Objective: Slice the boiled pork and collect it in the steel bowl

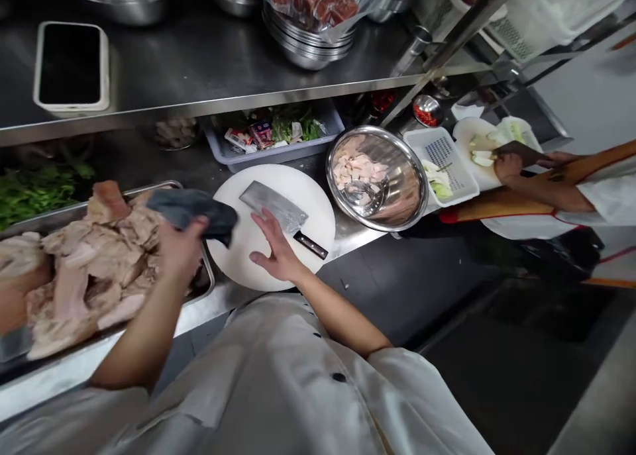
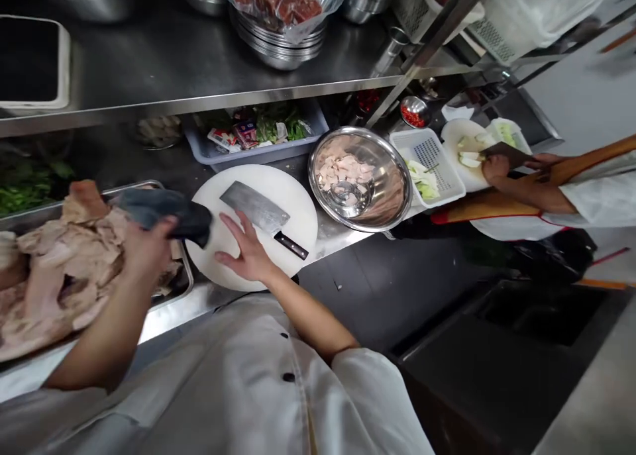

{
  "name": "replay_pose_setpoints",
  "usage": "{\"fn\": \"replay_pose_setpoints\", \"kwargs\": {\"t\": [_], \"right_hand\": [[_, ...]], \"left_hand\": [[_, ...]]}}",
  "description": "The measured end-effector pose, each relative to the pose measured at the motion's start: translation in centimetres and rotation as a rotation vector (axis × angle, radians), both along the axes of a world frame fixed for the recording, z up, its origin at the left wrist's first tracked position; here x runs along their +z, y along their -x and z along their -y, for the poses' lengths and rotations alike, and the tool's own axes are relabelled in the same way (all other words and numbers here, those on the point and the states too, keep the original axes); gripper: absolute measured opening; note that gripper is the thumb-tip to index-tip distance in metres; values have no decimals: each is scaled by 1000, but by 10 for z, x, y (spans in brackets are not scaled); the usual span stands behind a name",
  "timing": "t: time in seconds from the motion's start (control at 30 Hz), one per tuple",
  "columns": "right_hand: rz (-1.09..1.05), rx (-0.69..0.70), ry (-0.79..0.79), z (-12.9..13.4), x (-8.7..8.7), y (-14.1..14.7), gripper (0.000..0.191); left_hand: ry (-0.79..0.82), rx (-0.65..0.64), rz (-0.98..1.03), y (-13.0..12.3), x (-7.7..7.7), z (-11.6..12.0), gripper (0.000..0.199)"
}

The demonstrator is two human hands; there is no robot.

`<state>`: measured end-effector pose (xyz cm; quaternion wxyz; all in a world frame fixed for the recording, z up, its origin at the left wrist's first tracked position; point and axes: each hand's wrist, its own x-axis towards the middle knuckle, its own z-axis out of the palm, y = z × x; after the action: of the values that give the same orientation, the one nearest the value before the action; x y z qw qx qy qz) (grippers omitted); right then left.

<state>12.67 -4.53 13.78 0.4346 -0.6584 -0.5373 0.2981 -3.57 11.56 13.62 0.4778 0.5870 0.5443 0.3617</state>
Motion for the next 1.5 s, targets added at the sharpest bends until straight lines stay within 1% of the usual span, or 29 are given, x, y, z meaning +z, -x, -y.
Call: {"fn": "replay_pose_setpoints", "kwargs": {"t": [0.03, 0.07, 0.1, 0.13, 0.2, 0.23, 0.27, 0.3, 0.33, 0.37, 0.4, 0.43, 0.47, 0.53, 0.57, 0.63, 0.7, 0.8, 0.9, 0.93, 1.0, 1.07, 1.13, 1.17, 1.23, 1.3, 1.33, 1.4, 1.5], "right_hand": [[-53, -18, -17, -2, 2, -2, 73], [-115, -55, -21, 1, 2, -6, 67], [-178, -102, -9, 10, 1, -13, 59], [-231, -153, 16, 26, -1, -22, 52], [-283, -254, 92, 72, -7, -48, 47], [-266, -309, 134, 99, -10, -64, 48], [-230, -380, 165, 126, -12, -82, 51], [-196, -436, 204, 150, -13, -98, 53], [-143, -490, 229, 169, -12, -113, 54], [-80, -523, 239, 182, -10, -124, 54], [-11, -529, 233, 188, -8, -132, 53], [61, -506, 215, 187, -5, -135, 50], [136, -455, 202, 180, -3, -133, 47], [287, -298, 243, 151, -4, -117, 44], [377, -221, 336, 132, -7, -106, 51], [539, -83, 570, 93, -17, -84, 69], [628, -26, 705, 62, -28, -69, 75], [654, -1, 823, 33, -37, -64, 67], [666, 37, 905, 24, -34, -69, 66], [675, 51, 915, 26, -31, -71, 66], [690, 74, 918, 36, -26, -75, 63], [694, 111, 901, 55, -21, -80, 56], [672, 183, 862, 77, -16, -89, 48], [647, 229, 838, 88, -13, -95, 45], [567, 311, 795, 106, -5, -112, 41], [447, 382, 790, 116, 4, -132, 42], [388, 412, 800, 117, 9, -142, 43], [321, 477, 845, 113, 18, -160, 43], [412, 561, 901, 98, 29, -165, 48]], "left_hand": [[125, -135, 11, -9, 0, 42, 52], [233, -323, 11, -19, 1, 81, 50], [285, -451, 29, -29, 3, 114, 49], [303, -542, 77, -38, 6, 141, 47], [365, -814, 125, -53, 16, 176, 39], [385, -924, 114, -56, 20, 185, 35], [395, -990, 83, -57, 25, 189, 32], [390, -989, 44, -56, 27, 191, 30], [373, -923, 13, -52, 28, 191, 29], [349, -806, -4, -46, 27, 189, 28], [327, -670, -8, -39, 24, 187, 28], [315, -532, -6, -32, 19, 185, 27], [313, -402, -5, -25, 13, 183, 28], [325, -179, -5, -11, 1, 180, 31], [340, -94, 0, -6, -6, 179, 33], [369, 1, 20, 0, -16, 178, 37], [377, 10, 35, 3, -26, 179, 39], [374, -41, 44, 4, -40, 181, 40], [314, -132, -49, 3, -53, 186, 32], [243, -176, -138, 2, -55, 187, 26], [24, -267, -386, -5, -54, 190, 21], [-246, -347, -616, -18, -47, 188, 33], [-505, -449, -742, -36, -39, 181, 44], [-619, -530, -762, -46, -35, 174, 45], [-799, -760, -747, -65, -33, 159, 32], [-920, -1000, -706, -82, -37, 144, 17], [-970, -1088, -684, -89, -40, 138, 15], [-1053, -1172, -652, -102, -47, 128, 17], [-1124, -1171, -644, -118, -54, 120, 16]]}}
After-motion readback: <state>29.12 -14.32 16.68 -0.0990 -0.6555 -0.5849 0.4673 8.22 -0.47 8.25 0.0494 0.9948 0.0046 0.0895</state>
